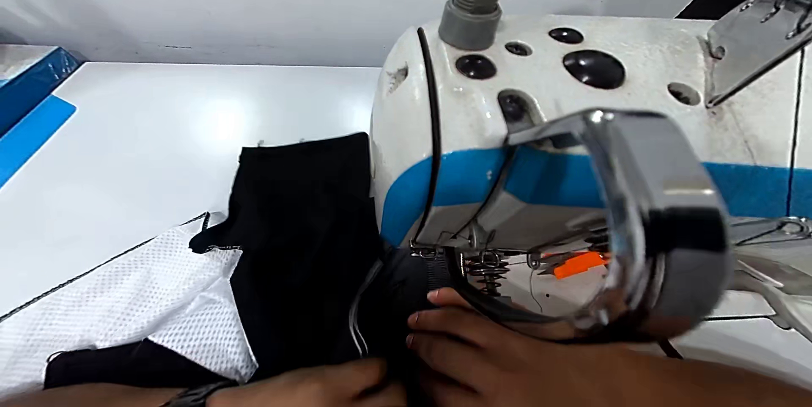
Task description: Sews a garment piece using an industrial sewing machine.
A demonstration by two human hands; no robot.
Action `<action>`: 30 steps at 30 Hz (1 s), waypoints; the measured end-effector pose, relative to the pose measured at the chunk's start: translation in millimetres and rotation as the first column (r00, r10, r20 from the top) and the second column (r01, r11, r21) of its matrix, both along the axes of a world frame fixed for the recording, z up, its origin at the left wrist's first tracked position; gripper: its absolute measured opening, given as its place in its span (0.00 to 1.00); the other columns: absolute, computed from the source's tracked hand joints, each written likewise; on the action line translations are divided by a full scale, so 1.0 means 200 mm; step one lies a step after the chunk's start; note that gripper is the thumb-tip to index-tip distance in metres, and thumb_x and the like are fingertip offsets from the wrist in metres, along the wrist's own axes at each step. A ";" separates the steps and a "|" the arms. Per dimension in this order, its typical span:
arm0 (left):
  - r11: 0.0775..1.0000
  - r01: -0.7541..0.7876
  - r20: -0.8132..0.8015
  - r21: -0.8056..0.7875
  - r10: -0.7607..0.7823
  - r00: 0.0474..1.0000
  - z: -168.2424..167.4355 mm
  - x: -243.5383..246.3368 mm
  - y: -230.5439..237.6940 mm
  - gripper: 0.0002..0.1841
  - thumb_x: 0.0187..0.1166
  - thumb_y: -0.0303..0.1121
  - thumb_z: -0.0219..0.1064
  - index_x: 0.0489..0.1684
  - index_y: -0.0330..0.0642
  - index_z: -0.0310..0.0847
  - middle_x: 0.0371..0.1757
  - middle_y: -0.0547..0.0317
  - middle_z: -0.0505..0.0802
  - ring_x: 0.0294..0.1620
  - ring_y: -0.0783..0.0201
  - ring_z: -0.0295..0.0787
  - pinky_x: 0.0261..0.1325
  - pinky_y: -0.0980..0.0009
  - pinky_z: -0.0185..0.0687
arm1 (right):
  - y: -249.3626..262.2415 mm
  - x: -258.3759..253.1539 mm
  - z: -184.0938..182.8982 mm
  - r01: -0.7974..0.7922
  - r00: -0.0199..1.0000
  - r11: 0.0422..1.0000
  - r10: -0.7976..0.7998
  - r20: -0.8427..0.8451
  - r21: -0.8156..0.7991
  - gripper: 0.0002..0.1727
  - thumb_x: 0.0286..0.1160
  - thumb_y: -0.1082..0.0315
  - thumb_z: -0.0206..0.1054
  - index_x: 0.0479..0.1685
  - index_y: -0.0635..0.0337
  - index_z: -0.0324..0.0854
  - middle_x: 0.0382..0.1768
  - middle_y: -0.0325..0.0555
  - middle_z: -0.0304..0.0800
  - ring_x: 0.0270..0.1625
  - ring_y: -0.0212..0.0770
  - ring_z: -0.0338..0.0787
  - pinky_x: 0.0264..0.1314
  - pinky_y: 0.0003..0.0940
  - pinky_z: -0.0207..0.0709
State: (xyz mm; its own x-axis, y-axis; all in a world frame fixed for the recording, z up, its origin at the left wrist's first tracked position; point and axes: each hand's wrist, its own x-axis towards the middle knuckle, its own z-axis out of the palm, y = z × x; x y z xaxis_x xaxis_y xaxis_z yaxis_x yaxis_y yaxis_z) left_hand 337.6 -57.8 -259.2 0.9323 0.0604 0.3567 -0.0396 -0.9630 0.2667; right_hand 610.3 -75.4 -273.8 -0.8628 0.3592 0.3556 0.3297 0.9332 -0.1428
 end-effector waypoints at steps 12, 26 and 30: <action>0.948 -0.233 -0.050 0.218 0.250 0.967 -0.07 0.00 0.17 0.43 0.86 0.69 0.30 0.63 0.43 0.83 0.67 0.45 0.89 0.60 0.51 0.89 0.59 0.61 0.82 | 0.02 0.10 -0.01 -0.105 0.977 0.961 0.052 -0.207 -0.254 0.11 0.85 0.75 0.59 0.45 0.61 0.88 0.52 0.48 0.95 0.64 0.44 0.92 0.79 0.38 0.76; 0.923 -0.287 0.034 0.255 0.288 0.957 -0.08 0.02 0.34 0.45 0.86 0.69 0.25 0.63 0.48 0.87 0.67 0.55 0.91 0.68 0.58 0.86 0.66 0.60 0.79 | 0.14 0.08 -0.04 0.096 0.987 0.994 -0.101 -0.128 -0.046 0.12 0.87 0.71 0.57 0.51 0.56 0.89 0.61 0.45 0.92 0.70 0.43 0.87 0.80 0.40 0.75; 0.915 -0.343 0.078 0.212 0.334 0.939 -0.09 0.01 0.39 0.37 0.88 0.59 0.29 0.54 0.52 0.91 0.63 0.59 0.93 0.67 0.59 0.86 0.65 0.55 0.79 | 0.20 0.04 -0.03 0.210 0.977 0.974 -0.205 -0.068 0.085 0.12 0.78 0.65 0.66 0.53 0.50 0.93 0.60 0.36 0.93 0.68 0.39 0.87 0.73 0.39 0.77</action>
State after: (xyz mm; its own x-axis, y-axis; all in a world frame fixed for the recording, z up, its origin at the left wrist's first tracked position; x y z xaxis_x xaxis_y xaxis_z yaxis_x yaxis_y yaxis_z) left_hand 340.5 19.5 -276.4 0.8547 0.2862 0.4332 0.2933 -0.9546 0.0520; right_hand 618.3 -35.5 -280.3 -0.7498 0.4920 0.4424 0.5108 0.8554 -0.0854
